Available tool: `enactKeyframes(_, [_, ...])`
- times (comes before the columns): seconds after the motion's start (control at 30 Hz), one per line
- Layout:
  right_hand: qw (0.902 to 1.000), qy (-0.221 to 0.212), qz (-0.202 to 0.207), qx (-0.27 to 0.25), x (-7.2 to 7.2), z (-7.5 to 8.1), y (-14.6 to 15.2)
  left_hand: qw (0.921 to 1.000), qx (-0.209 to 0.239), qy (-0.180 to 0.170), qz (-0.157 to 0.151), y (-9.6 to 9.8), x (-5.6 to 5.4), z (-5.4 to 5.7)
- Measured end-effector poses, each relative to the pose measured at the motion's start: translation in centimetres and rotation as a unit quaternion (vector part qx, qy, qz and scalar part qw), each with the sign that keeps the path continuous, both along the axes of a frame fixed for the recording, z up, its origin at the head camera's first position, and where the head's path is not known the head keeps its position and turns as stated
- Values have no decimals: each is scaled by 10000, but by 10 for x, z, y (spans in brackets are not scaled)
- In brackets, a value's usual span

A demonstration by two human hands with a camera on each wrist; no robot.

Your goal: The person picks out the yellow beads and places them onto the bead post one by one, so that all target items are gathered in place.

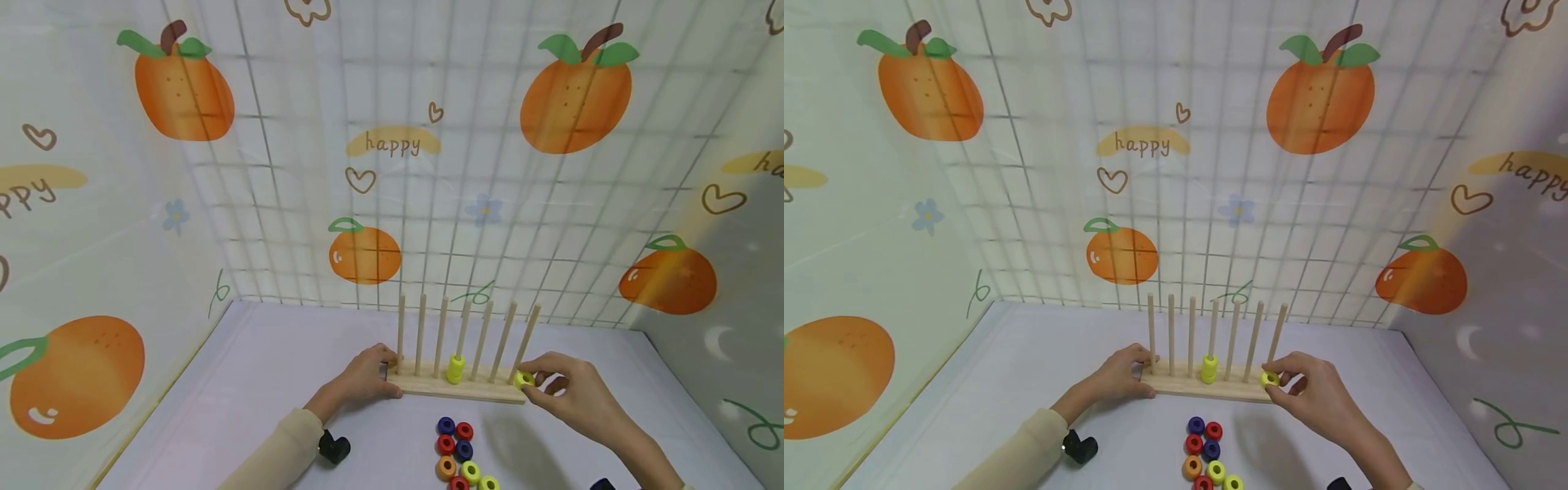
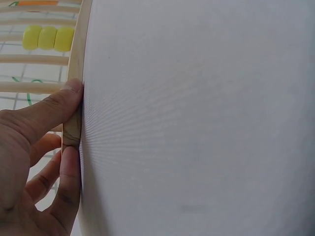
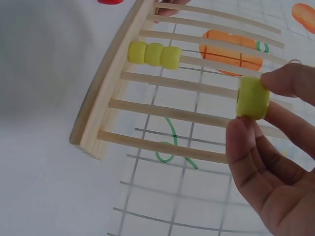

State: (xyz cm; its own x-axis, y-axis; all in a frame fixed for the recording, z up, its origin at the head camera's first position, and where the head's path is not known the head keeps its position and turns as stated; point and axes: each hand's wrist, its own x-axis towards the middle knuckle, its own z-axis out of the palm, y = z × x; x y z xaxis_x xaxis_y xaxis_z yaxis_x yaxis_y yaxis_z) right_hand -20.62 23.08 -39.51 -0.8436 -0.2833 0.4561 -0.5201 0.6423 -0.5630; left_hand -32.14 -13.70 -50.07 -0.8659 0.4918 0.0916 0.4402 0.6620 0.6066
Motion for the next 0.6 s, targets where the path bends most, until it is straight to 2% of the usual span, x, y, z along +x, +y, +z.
enactKeyframes(0.6, [9995,239,-82,179,-3,19,-4,9998,107,-142,37,0,-1,0])
